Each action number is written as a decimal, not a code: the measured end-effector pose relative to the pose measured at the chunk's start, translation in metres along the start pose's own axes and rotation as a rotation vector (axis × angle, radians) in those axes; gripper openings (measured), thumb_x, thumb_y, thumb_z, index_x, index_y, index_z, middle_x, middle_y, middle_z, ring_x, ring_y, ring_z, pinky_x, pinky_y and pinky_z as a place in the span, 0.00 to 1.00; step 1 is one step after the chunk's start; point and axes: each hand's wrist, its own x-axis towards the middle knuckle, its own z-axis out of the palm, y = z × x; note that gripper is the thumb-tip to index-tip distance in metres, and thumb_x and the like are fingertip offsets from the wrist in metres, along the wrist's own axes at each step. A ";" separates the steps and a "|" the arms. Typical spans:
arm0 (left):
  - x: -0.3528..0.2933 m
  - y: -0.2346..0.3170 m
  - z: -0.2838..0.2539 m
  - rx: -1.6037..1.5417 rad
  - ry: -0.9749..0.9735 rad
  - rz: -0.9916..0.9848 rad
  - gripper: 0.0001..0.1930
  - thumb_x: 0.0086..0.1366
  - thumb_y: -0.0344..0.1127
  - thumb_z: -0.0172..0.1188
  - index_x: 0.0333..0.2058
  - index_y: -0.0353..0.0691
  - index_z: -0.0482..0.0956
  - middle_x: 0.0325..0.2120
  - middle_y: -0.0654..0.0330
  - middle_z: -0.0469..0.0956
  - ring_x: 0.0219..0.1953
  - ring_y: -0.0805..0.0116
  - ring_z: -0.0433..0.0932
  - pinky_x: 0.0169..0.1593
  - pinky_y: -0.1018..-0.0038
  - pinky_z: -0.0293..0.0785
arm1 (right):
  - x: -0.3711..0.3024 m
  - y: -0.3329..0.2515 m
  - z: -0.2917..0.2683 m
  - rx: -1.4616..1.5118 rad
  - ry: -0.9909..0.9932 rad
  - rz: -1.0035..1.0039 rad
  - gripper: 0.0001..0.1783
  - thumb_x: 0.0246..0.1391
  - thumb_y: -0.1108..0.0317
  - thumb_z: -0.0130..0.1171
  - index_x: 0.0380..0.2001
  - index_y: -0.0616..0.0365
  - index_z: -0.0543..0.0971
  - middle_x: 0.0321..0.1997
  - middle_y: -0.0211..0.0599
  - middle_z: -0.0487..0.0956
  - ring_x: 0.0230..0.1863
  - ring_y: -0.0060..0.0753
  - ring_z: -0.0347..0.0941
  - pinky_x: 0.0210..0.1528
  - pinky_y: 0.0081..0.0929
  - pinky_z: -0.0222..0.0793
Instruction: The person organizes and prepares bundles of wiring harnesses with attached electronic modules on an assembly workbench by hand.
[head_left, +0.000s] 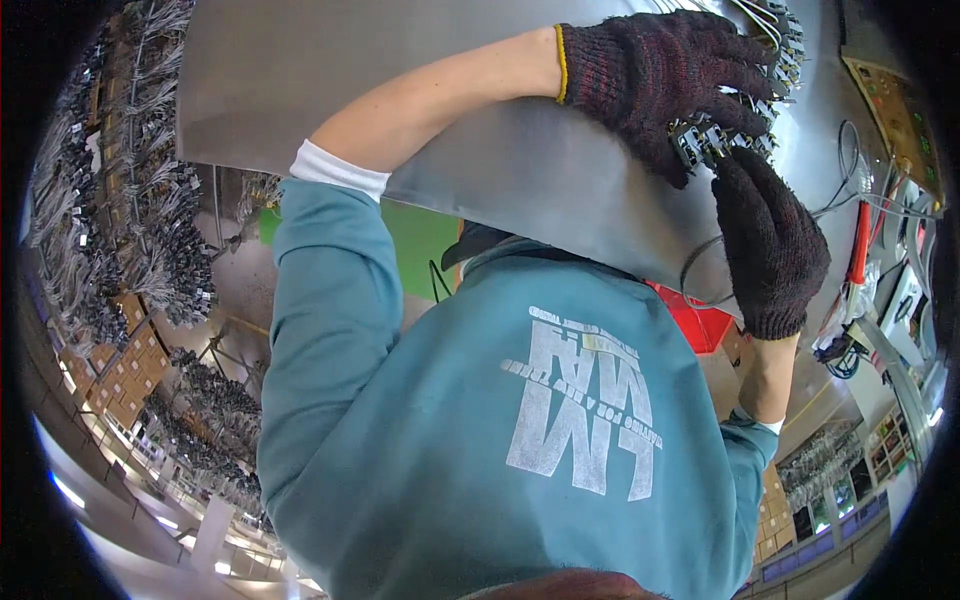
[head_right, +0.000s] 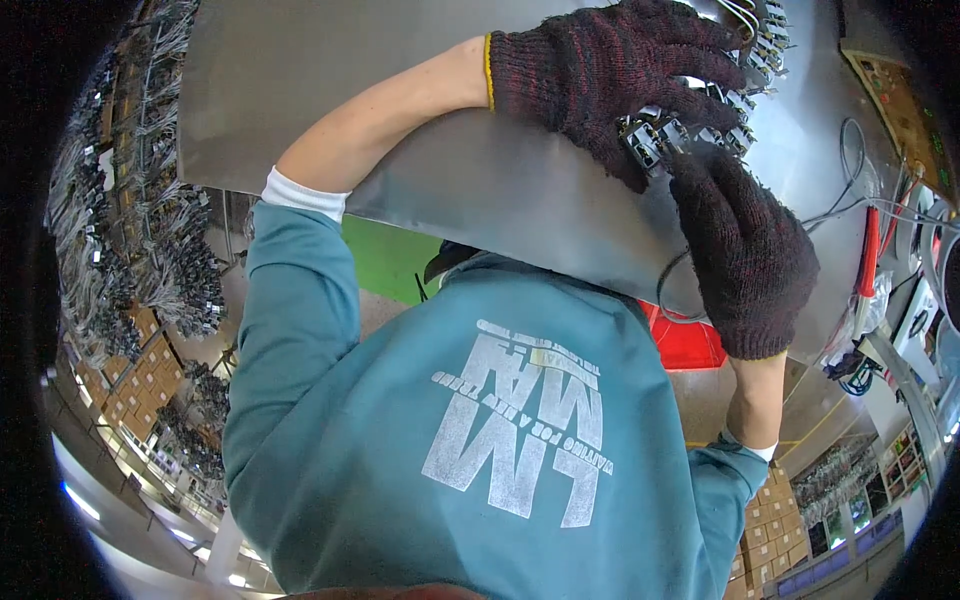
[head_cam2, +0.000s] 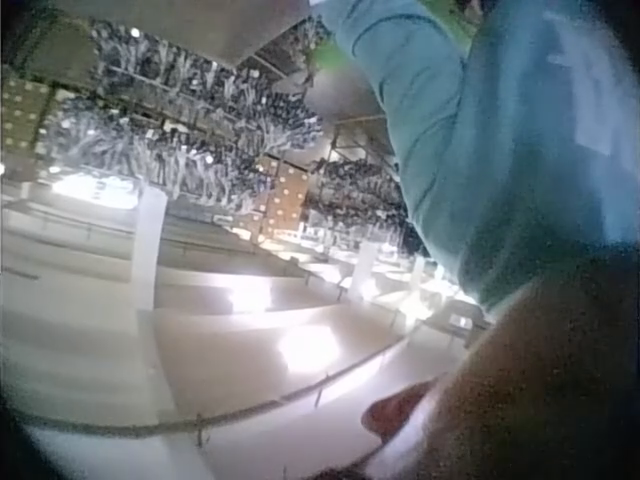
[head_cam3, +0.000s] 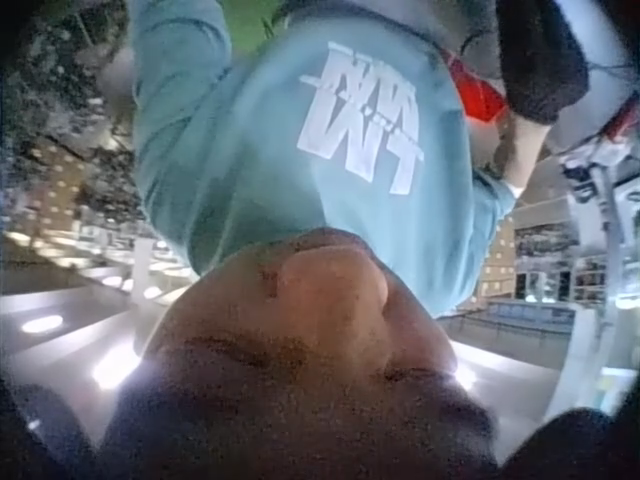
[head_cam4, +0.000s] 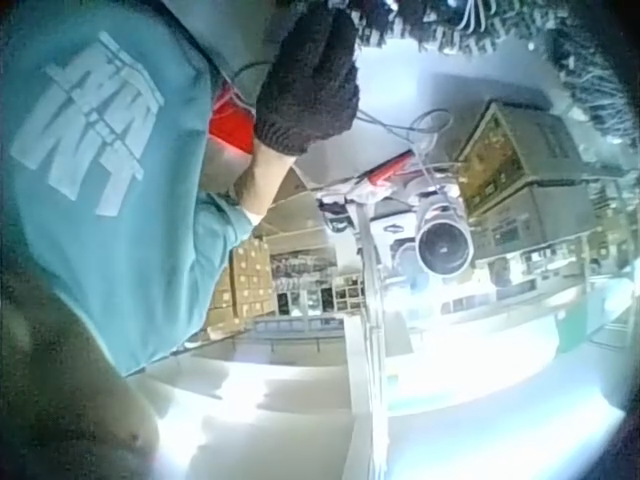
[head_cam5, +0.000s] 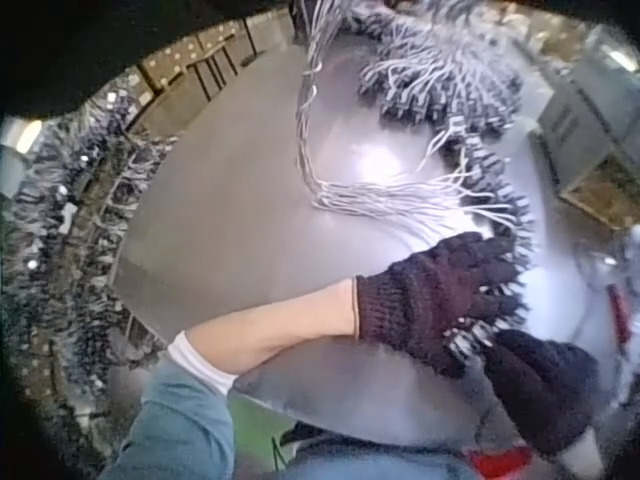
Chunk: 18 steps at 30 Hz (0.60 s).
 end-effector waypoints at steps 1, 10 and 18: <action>0.004 0.001 -0.002 -0.004 -0.005 0.010 0.56 0.38 0.69 0.77 0.68 0.54 0.77 0.71 0.46 0.69 0.77 0.37 0.59 0.77 0.40 0.54 | -0.002 -0.001 -0.002 0.012 0.025 0.025 0.19 0.58 0.71 0.74 0.53 0.46 0.89 0.55 0.36 0.88 0.48 0.40 0.88 0.50 0.34 0.84; 0.005 0.000 -0.005 0.008 -0.005 0.011 0.54 0.37 0.68 0.76 0.67 0.55 0.78 0.71 0.47 0.70 0.75 0.36 0.62 0.76 0.40 0.57 | -0.001 -0.021 0.006 0.248 0.052 0.161 0.20 0.56 0.73 0.75 0.53 0.49 0.89 0.55 0.38 0.88 0.49 0.42 0.88 0.51 0.34 0.84; 0.065 0.058 -0.018 0.393 -0.438 -0.157 0.50 0.41 0.65 0.76 0.65 0.53 0.78 0.69 0.47 0.72 0.73 0.37 0.66 0.73 0.42 0.62 | -0.007 -0.010 -0.001 0.023 0.009 -0.032 0.22 0.55 0.72 0.75 0.54 0.47 0.89 0.55 0.37 0.88 0.48 0.43 0.88 0.50 0.36 0.84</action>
